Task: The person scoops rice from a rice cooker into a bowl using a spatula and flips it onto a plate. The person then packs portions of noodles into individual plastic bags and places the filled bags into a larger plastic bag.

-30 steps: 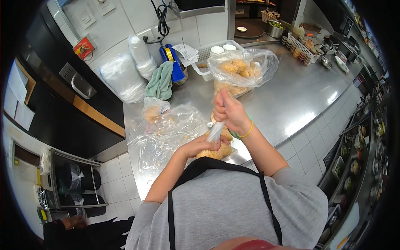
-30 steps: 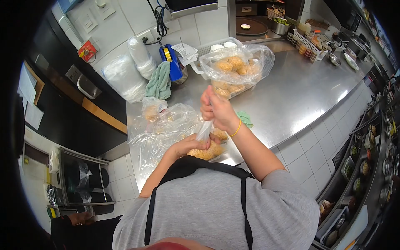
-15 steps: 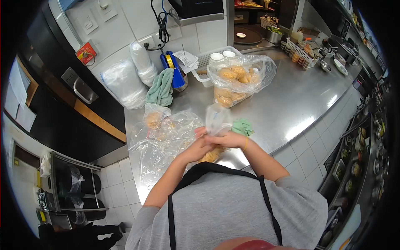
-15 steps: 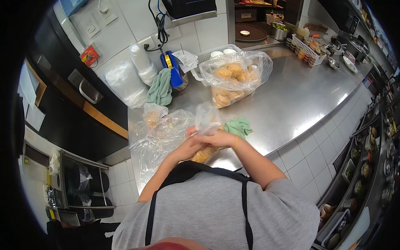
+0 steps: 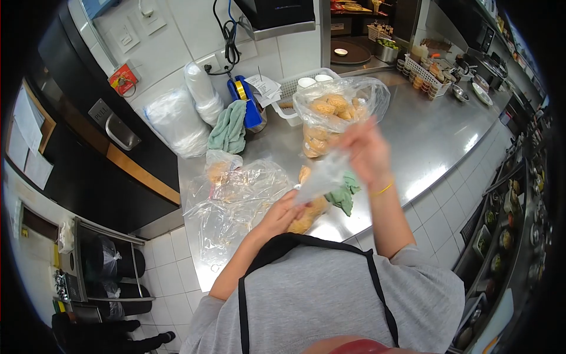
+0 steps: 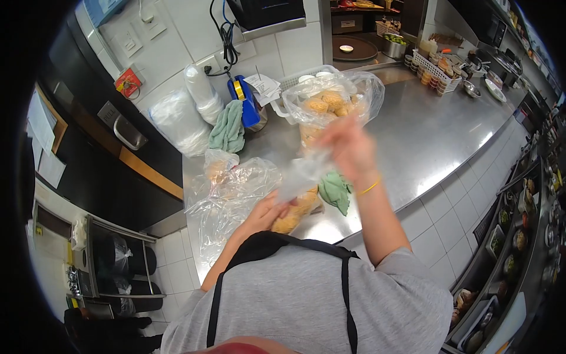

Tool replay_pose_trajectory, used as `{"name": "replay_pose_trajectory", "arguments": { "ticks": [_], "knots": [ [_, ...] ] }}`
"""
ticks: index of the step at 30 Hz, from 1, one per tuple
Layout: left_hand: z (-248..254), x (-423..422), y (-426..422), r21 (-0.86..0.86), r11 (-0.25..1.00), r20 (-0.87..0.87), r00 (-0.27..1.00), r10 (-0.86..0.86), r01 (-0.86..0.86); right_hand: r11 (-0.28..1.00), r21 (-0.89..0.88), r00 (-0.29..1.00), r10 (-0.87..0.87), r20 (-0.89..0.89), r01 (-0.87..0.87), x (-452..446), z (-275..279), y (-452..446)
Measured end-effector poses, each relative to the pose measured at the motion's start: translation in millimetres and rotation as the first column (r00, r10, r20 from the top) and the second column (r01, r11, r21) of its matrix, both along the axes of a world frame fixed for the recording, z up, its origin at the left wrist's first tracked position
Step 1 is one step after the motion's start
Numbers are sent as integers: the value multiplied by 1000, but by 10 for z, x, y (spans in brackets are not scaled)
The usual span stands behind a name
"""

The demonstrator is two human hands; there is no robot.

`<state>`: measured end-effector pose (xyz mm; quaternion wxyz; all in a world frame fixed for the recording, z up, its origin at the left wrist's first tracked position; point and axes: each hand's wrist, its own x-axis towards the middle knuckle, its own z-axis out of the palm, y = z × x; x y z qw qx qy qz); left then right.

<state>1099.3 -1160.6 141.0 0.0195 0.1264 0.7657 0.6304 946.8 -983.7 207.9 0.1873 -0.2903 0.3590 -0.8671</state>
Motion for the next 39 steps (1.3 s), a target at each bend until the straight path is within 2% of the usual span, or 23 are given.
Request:
{"name": "replay_pose_trajectory", "arguments": {
  "ticks": [2, 3, 5, 7, 9, 10, 11, 12, 13, 14, 17, 19, 20, 22, 23, 25, 26, 27, 28, 29, 31, 36, 39],
  "knots": [
    [-297, 33, -188, 99, 982, -72, 983, 167, -159, 972, -232, 999, -34, -40, 24, -558, -63, 395],
    [-160, 83, -167, 175, 953, 46, 969, 243, -248, 972, -235, 998, -36, -42, 25, -532, -117, 365],
    [-11, 25, -161, 245, 919, 10, 949, 315, -307, 975, 213, 998, 51, 41, -58, -314, -247, 245],
    [225, -35, -109, 319, 871, -31, 914, 404, -374, 910, 364, 979, 200, 29, -197, 104, -405, -60],
    [424, -59, -67, 270, 895, -15, 928, 373, -356, 887, 455, 922, 240, -305, -80, 424, -428, -257],
    [463, -58, -62, 213, 917, 9, 939, 344, -338, 887, 455, 920, 244, -307, -84, 440, -387, -301],
    [423, -67, -73, 208, 917, 11, 938, 346, -340, 874, 460, 818, 143, -557, 160, 467, -339, -333],
    [349, -98, -86, 41, 936, -164, 922, 351, -349, 830, 393, 637, 60, -768, 396, 486, -271, -338],
    [313, -126, -80, -122, 921, -335, 889, 313, -371, 804, 402, 612, 61, -788, 437, 473, -106, -315],
    [312, -137, -59, -124, 923, -335, 891, 307, -365, 802, 400, 613, 55, -788, 443, 458, -46, -306],
    [259, -130, 43, -317, 864, -453, 863, 226, -392, 724, 631, 622, 365, -693, 279, 467, -6, -327],
    [177, -122, 120, -316, 861, -438, 866, 240, -398, 847, 530, 867, 234, -441, 41, 512, -82, -363],
    [175, -138, 86, -315, 859, -437, 865, 247, -404, 846, 532, 866, 241, -439, 34, 464, -103, -387],
    [313, -208, -23, -305, 892, -393, 898, 201, -333, 978, 207, 996, 32, -82, -15, 310, -105, -442],
    [357, -261, -93, -258, 890, -418, 874, 248, -376, 976, 215, 996, 42, -73, -25, 236, -46, -455],
    [474, -359, -205, 136, 896, -198, 874, 443, -423, 997, -24, 986, 72, -149, -77, 151, 198, -464],
    [570, -408, -254, 405, 841, -115, 892, 436, -359, 996, -16, 986, 84, -144, -87, 173, 259, -474],
    [668, -432, -282, 643, 710, -43, 913, 406, -286, 997, -20, 992, -71, -102, 69, 200, 314, -497],
    [750, -435, -269, 645, 706, -41, 910, 413, -292, 974, -20, 972, -226, -62, 225, 224, 338, -536],
    [838, -459, -238, 672, 695, -139, 878, 459, -257, 975, -23, 973, -221, -64, 220, 268, 264, -624],
    [911, -475, -162, 713, 672, -224, 845, 485, -197, 947, 5, 837, -282, -469, 322, 474, 48, -832],
    [866, -437, 93, 725, 667, -300, 793, 530, -172, 919, -3, 861, -370, -348, 393, 859, -8, -1023],
    [896, -425, 164, 626, 704, -373, 664, 648, -335, 932, -56, 888, -359, -286, 359, 881, -24, -1051]
  ]
}}
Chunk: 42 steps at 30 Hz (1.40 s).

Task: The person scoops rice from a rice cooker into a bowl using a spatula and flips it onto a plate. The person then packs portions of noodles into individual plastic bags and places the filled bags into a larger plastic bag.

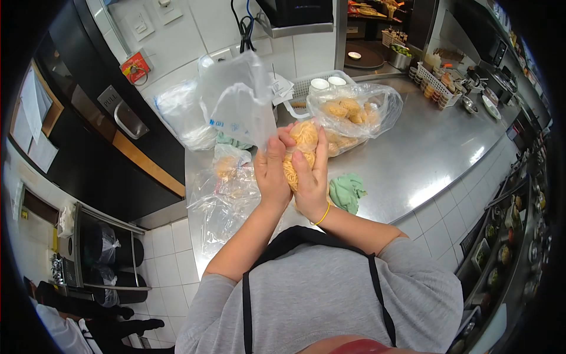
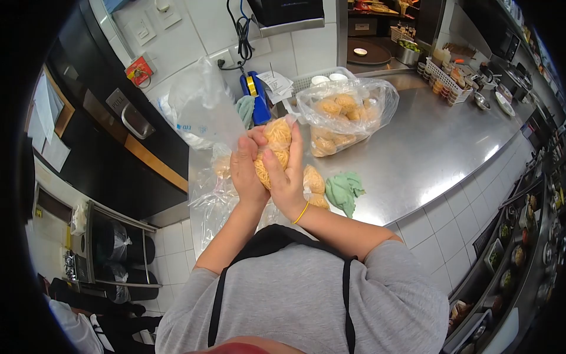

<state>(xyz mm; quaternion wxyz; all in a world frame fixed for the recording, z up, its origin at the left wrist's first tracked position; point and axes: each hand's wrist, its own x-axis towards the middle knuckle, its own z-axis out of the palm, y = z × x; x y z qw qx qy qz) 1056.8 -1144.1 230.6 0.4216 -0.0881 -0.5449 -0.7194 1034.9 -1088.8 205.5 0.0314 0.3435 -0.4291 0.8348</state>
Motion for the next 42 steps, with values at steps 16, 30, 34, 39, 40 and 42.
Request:
{"name": "replay_pose_trajectory", "arguments": {
  "ticks": [16, 30, 34, 39, 40, 42],
  "knots": [
    [-303, 18, -39, -822, 566, 199, 965, 170, 70, 923, -13, 859, 362, 362, -384, -534, 285, 531],
    [-94, 139, -186, -307, 813, 320, 858, -402, 495, 281, -292, 67, 815, 576, -914, -569, -782, 665],
    [-94, 148, -225, -490, 723, 392, 864, -317, 487, 56, -369, -152, 846, 510, -928, -357, -784, 583],
    [-343, 208, -295, -400, 802, 412, 869, -274, 443, 270, -386, 51, 869, 492, -882, -437, -557, 664],
    [-414, 197, -293, -319, 855, 403, 875, -269, 410, 534, -299, 326, 781, 534, -791, -375, -425, 669],
    [-565, 139, -289, -18, 909, 402, 836, -374, 415, 788, 83, 748, 538, 388, -610, -347, -386, 641]
  ]
}}
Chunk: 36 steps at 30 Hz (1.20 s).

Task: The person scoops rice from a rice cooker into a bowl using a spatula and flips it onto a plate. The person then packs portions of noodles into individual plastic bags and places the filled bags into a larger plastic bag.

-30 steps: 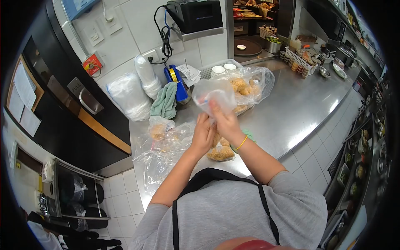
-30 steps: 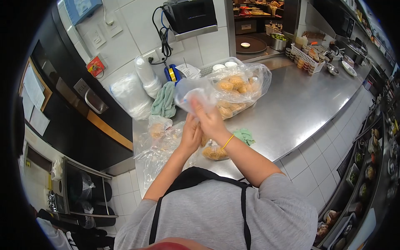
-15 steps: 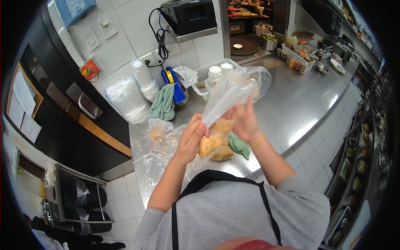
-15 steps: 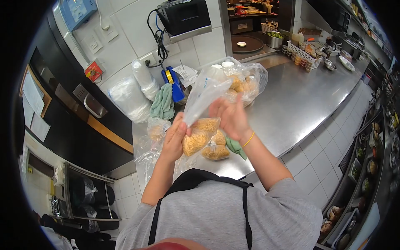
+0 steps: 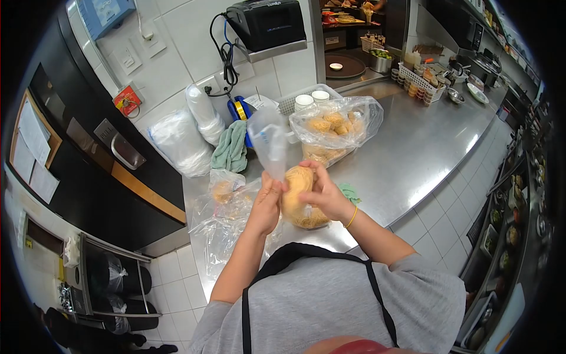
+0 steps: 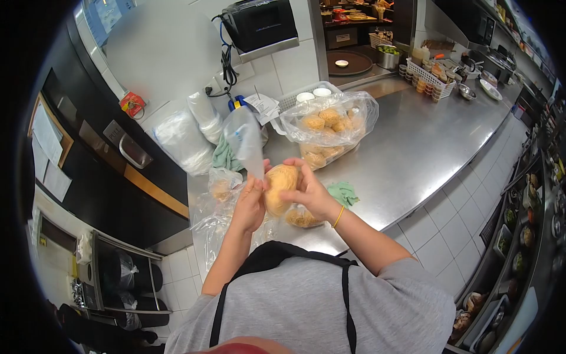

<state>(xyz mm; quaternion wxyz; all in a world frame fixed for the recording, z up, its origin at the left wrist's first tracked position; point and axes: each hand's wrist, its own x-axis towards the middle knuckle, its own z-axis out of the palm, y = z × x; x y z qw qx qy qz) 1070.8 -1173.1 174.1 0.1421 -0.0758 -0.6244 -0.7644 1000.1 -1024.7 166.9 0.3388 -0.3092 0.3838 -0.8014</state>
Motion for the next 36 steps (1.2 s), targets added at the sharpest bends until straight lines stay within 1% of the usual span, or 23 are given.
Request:
{"name": "replay_pose_trajectory", "arguments": {
  "ticks": [1, 2, 3, 5, 7, 10, 11, 12, 13, 14, 15, 17, 19, 20, 21, 22, 24, 25, 27, 29, 30, 31, 36],
  "knots": [
    [-67, -38, -7, 279, 960, 106, 994, -4, -26, 938, 44, 860, -295, -416, 343, 3, 27, -5],
    [-129, -59, -27, 292, 956, 82, 997, -1, -23, 831, -11, 562, -386, -731, 557, 21, 74, 4],
    [-133, -58, -7, 292, 956, 81, 997, -6, -18, 828, -12, 559, -389, -732, 560, 26, 35, -19],
    [-135, -55, 33, 463, 864, 258, 963, 81, -197, 695, -296, 62, -440, -896, 655, 50, -163, -104],
    [-266, -79, -66, 517, 837, 222, 973, 69, -178, 741, -311, 70, -433, -899, 595, 132, -205, -133],
    [-302, 5, -131, 566, 819, 123, 992, 31, -96, 900, -123, 520, -348, -780, 418, 248, -178, -80],
    [-273, 41, -125, 558, 829, 61, 998, 1, -35, 900, -125, 518, -349, -781, 418, 182, -252, -98],
    [-219, 76, -92, 558, 829, 60, 998, 2, -35, 916, 56, 835, -335, -436, 396, 110, -331, -128],
    [-158, 113, -37, 517, 856, 25, 999, -35, 17, 935, 206, 954, -300, 17, 290, 49, -376, -139],
    [-139, 141, 2, 473, 878, -7, 997, -73, 68, 960, 277, 972, -98, 213, 36, -37, -393, -84],
    [-200, 147, 9, 475, 878, -6, 997, -72, 67, 960, 278, 972, -97, 213, 35, 1, -360, -80],
    [-354, 115, 29, 212, 975, 90, 995, 49, -67, 973, 209, 979, 56, 198, -98, 92, -251, -44],
    [-392, 85, 75, 174, 972, 116, 983, 140, -159, 963, 270, 991, -27, 132, -10, 123, -234, -39],
    [-453, 46, 55, 116, 968, 96, 972, 214, -225, 934, 257, 958, -196, -208, 247, 125, -272, -41],
    [-512, 21, 34, 59, 954, 74, 955, 288, -292, 866, 161, 788, -335, -516, 474, 140, -288, -42],
    [-559, 5, -3, 59, 955, 77, 955, 288, -292, 866, 163, 789, -335, -514, 474, 163, -291, -37],
    [-559, -11, -74, 203, 923, 182, 938, 293, -328, 852, -17, 467, -304, -830, 524, 210, -276, -16],
    [-521, 13, -88, 203, 924, 184, 939, 290, -325, 850, -15, 467, -305, -830, 527, 223, -311, -5],
    [-382, 96, -98, 454, 879, 156, 984, 82, -145, 951, 41, 813, -238, -531, 305, 194, -449, -25],
    [-331, 153, -60, 490, 871, 81, 997, -10, -31, 953, 13, 876, -274, -396, 304, 113, -595, -108],
    [-339, 161, -5, 457, 889, 50, 999, -3, -20, 984, 126, 989, -118, -88, 128, 112, -555, -112],
    [-321, 172, 48, 424, 906, 18, 1000, 0, -8, 982, 175, 970, 30, 242, -74, 120, -472, -107],
    [-457, 169, 5, 384, 922, 100, 995, 11, -49, 963, 254, 971, 32, 236, -94, 157, -295, -53]
  ]
}}
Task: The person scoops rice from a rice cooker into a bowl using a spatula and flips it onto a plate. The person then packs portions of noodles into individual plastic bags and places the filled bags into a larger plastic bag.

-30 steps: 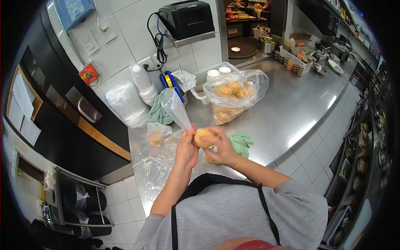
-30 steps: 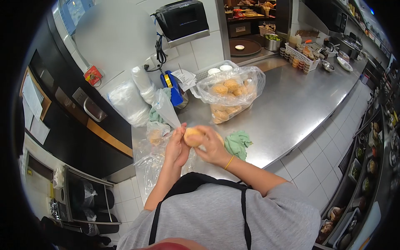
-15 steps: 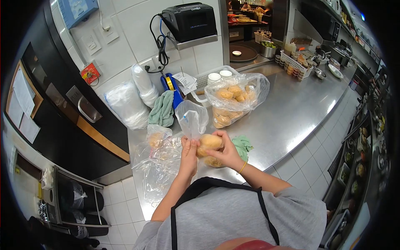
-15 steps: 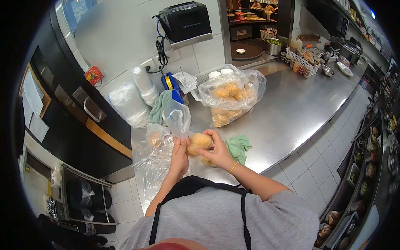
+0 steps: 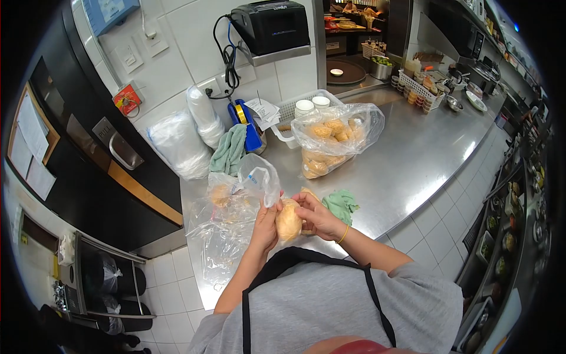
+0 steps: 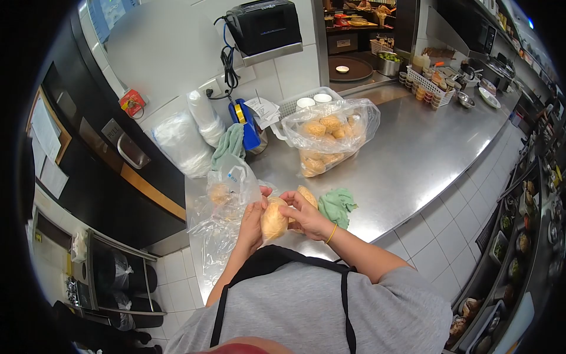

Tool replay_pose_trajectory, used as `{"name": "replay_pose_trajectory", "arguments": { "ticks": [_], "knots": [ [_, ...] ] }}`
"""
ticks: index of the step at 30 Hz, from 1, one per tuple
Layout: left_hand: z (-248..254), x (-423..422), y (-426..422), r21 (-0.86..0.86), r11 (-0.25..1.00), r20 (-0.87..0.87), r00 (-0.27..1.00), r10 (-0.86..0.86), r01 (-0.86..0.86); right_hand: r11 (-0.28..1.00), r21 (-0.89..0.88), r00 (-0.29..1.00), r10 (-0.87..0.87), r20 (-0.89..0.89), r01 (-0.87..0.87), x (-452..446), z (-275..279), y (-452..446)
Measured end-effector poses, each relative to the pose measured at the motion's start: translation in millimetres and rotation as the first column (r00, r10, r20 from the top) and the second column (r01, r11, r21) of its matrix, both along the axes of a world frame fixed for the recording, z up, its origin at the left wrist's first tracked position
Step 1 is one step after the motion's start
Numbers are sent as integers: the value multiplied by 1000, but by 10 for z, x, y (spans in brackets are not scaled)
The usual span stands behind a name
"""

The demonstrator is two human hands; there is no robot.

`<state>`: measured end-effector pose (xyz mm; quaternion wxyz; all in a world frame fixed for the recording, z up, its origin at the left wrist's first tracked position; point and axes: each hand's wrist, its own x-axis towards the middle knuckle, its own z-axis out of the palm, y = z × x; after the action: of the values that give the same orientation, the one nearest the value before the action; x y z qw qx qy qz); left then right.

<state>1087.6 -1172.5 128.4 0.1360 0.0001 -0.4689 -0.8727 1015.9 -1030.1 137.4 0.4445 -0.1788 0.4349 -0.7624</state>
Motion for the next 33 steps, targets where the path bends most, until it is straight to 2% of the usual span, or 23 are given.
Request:
{"name": "replay_pose_trajectory", "arguments": {
  "ticks": [2, 3, 4, 5, 6, 7, 9, 12, 13, 15, 16, 17, 18, 19, 21, 23, 25, 26, 27, 28, 29, 31, 33],
  "knots": [
    [87, 31, -3, -133, 991, 157, 986, 48, -27, 980, -73, 923, -199, -329, 186, 2, -172, -48],
    [-8, 5, -46, -133, 991, 157, 986, 49, -28, 980, -73, 923, -199, -328, 185, 4, -153, -42],
    [-184, -48, -113, -215, 975, 147, 985, 86, -53, 918, -105, 576, -327, -749, 383, 11, -120, -30],
    [-351, -87, -179, -294, 953, 134, 984, 120, -76, 821, -233, 53, -304, -951, 521, 16, -104, -16],
    [-403, -84, -227, -293, 953, 136, 984, 118, -74, 843, -252, -58, -255, -965, 475, 27, -148, -26],
    [-451, -73, -290, -296, 953, 161, 981, 110, -58, 843, -250, -57, -254, -965, 475, 45, -177, -16],
    [-439, -57, -323, -298, 953, 181, 978, 106, -48, 959, -60, 269, -137, -953, 275, 66, -168, -21],
    [-229, 69, -236, -415, 901, 212, 977, -40, 127, 907, -140, 352, -292, -889, 398, 30, -163, -144],
    [-140, 100, -144, -547, 822, 191, 980, -60, 157, 908, -138, 355, -290, -889, 396, -33, -134, -169],
    [-199, 114, -101, -668, 722, 173, 981, -85, 180, 984, -173, 7, -173, -985, 35, -168, -70, -202],
    [-345, 103, -115, -618, 742, 243, 961, -134, 259, 999, -35, 275, -31, -961, -10, -148, -97, -164],
    [-473, 79, -132, -563, 756, 307, 934, -185, 335, 999, -37, 272, -34, -962, -5, -109, -134, -133],
    [-277, 122, -45, -658, 715, 196, 971, -140, 236, 998, -43, 684, -69, -726, 55, -76, -170, -108],
    [-213, 114, -38, -661, 713, 192, 971, -142, 235, 994, -23, 939, -110, -325, 109, -78, -196, -93],
    [-151, 129, -44, -704, 659, 193, 964, -181, 264, 990, -18, 971, -143, -190, 142, -196, -146, -68],
    [-90, 133, -73, -772, 586, 182, 969, -165, 245, 931, -218, 924, -334, -186, 293, -210, 69, -15],
    [-41, 137, -96, -833, 505, 167, 973, -156, 224, 949, -185, 927, -293, -233, 253, -284, 95, 57],
    [-17, 133, -102, -870, 448, 152, 977, -148, 203, 974, -72, 622, -193, -759, 214, -274, 120, 76],
    [-4, 127, -108, -903, 390, 135, 981, -140, 180, 969, 49, 97, 26, -995, 243, -265, 142, 97],
    [0, 120, -124, -902, 390, 137, 980, -143, 183, 940, 233, 119, 209, -971, 251, -193, 115, 117],
    [5, 112, -148, -939, 290, 162, 981, -102, 185, 939, 232, 121, 207, -971, 254, -188, 68, 119],
    [19, 112, -175, -964, 184, 182, 981, -60, 190, 826, 455, -101, 511, -854, 333, -216, -13, 103],
    [55, 129, -200, -979, 124, 153, 986, -64, 160, 844, 446, -122, 497, -859, 298, -249, -8, 123]
  ]
}}
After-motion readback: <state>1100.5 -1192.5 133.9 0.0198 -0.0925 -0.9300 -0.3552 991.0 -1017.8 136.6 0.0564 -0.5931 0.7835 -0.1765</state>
